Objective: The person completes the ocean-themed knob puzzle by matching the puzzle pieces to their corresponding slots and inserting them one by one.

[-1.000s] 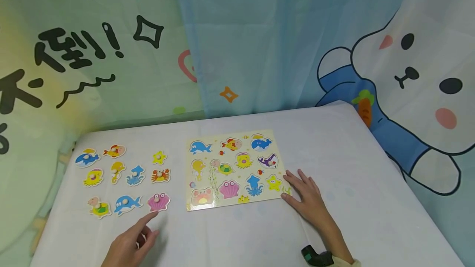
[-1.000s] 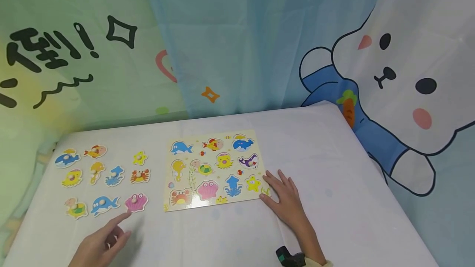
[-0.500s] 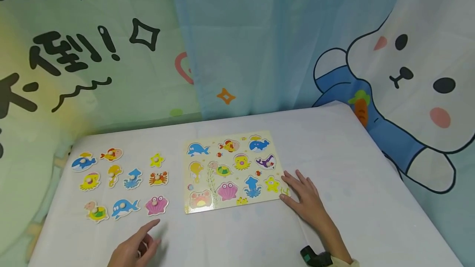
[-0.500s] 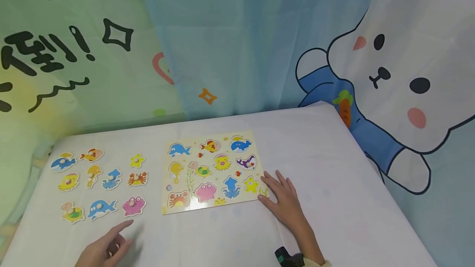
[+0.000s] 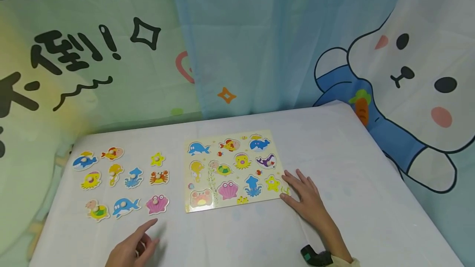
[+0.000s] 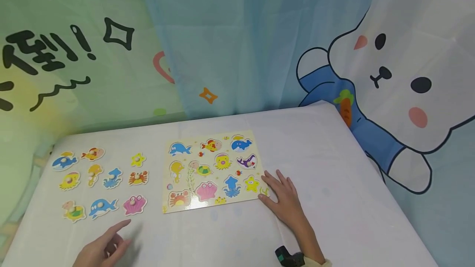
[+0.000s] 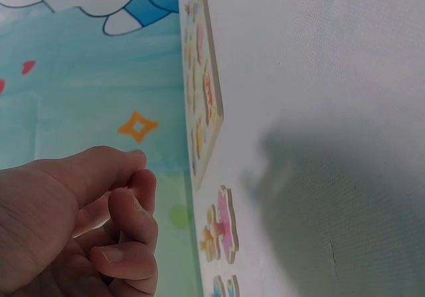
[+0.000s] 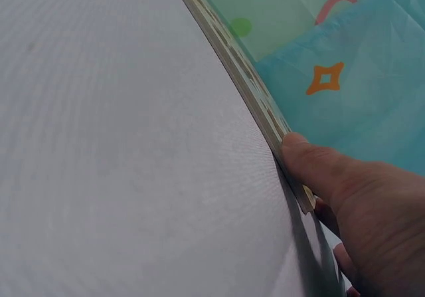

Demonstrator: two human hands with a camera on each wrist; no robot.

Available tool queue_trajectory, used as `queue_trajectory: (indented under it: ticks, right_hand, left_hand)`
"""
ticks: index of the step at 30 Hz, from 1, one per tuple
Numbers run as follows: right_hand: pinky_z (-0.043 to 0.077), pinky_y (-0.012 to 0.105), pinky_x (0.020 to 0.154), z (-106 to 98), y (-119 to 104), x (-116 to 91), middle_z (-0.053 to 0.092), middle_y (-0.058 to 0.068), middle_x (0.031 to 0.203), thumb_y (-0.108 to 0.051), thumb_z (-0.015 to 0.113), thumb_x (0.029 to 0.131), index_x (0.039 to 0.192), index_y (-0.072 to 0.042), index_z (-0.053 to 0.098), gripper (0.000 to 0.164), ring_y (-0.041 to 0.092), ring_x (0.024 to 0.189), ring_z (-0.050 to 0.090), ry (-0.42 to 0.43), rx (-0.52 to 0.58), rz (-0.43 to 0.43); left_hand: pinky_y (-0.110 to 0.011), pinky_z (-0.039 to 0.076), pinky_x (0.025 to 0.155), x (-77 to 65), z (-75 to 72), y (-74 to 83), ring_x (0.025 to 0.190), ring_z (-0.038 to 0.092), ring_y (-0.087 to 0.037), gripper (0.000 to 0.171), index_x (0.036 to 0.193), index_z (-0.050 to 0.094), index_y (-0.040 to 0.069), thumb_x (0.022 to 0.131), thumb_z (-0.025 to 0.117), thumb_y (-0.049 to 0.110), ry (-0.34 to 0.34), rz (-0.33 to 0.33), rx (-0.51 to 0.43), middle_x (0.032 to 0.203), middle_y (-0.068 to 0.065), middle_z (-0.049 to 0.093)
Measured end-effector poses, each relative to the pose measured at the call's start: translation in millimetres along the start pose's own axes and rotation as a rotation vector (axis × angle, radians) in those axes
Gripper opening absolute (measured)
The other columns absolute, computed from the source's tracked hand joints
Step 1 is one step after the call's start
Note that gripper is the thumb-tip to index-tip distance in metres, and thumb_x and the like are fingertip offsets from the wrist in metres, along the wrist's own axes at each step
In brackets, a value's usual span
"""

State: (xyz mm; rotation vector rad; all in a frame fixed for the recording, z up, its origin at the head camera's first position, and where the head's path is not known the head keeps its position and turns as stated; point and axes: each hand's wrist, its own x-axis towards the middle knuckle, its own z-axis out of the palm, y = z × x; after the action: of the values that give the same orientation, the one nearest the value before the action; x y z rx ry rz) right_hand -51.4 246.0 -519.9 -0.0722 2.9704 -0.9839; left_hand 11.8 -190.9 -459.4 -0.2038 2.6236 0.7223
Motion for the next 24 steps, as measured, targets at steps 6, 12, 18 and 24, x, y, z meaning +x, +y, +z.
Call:
queue_trajectory:
  ticks: [6, 12, 18, 24]
  right_hand:
    - [0.009, 0.064, 0.115, 1.8, 1.1, 1.3, 0.046, 0.010, 0.149, -0.038, 0.067, 0.086, 0.137, -0.014, 0.054, 0.058, 0.040, 0.146, 0.022, -0.006, -0.009, -0.003]
    - [0.010, 0.064, 0.115, 4.0, 2.1, 2.1, 0.046, 0.011, 0.149, -0.038, 0.067, 0.086, 0.137, -0.014, 0.054, 0.058, 0.040, 0.146, 0.022, -0.007, -0.007, -0.007]
    - [0.010, 0.063, 0.115, 5.5, 1.2, 2.0, 0.047, 0.012, 0.149, -0.037, 0.068, 0.086, 0.137, -0.012, 0.054, 0.058, 0.040, 0.146, 0.022, -0.002, -0.005, -0.020]
    - [0.011, 0.063, 0.115, 1.8, 1.0, 0.6, 0.046, 0.013, 0.149, -0.036, 0.068, 0.086, 0.137, -0.011, 0.054, 0.058, 0.041, 0.145, 0.022, -0.004, -0.009, -0.016]
  left_hand:
    - [-0.018, 0.039, 0.056, -1.3, -0.3, -4.8, 0.060, 0.045, -0.007, 0.051, 0.135, 0.054, 0.009, 0.088, 0.069, 0.021, 0.008, 0.000, -0.005, 0.071, 0.006, 0.053]
    - [-0.018, 0.038, 0.056, -2.5, -1.7, -6.9, 0.060, 0.045, -0.007, 0.051, 0.136, 0.053, 0.010, 0.088, 0.068, 0.021, 0.009, -0.012, -0.003, 0.071, 0.006, 0.053]
    - [-0.018, 0.038, 0.057, -4.5, -5.4, -8.5, 0.061, 0.045, -0.005, 0.050, 0.136, 0.053, 0.011, 0.089, 0.068, 0.020, 0.030, -0.002, 0.010, 0.072, 0.007, 0.054]
    - [-0.017, 0.038, 0.056, -1.9, -5.6, -8.9, 0.062, 0.045, -0.004, 0.050, 0.137, 0.053, 0.012, 0.090, 0.067, 0.021, 0.034, -0.005, 0.007, 0.073, 0.006, 0.054]
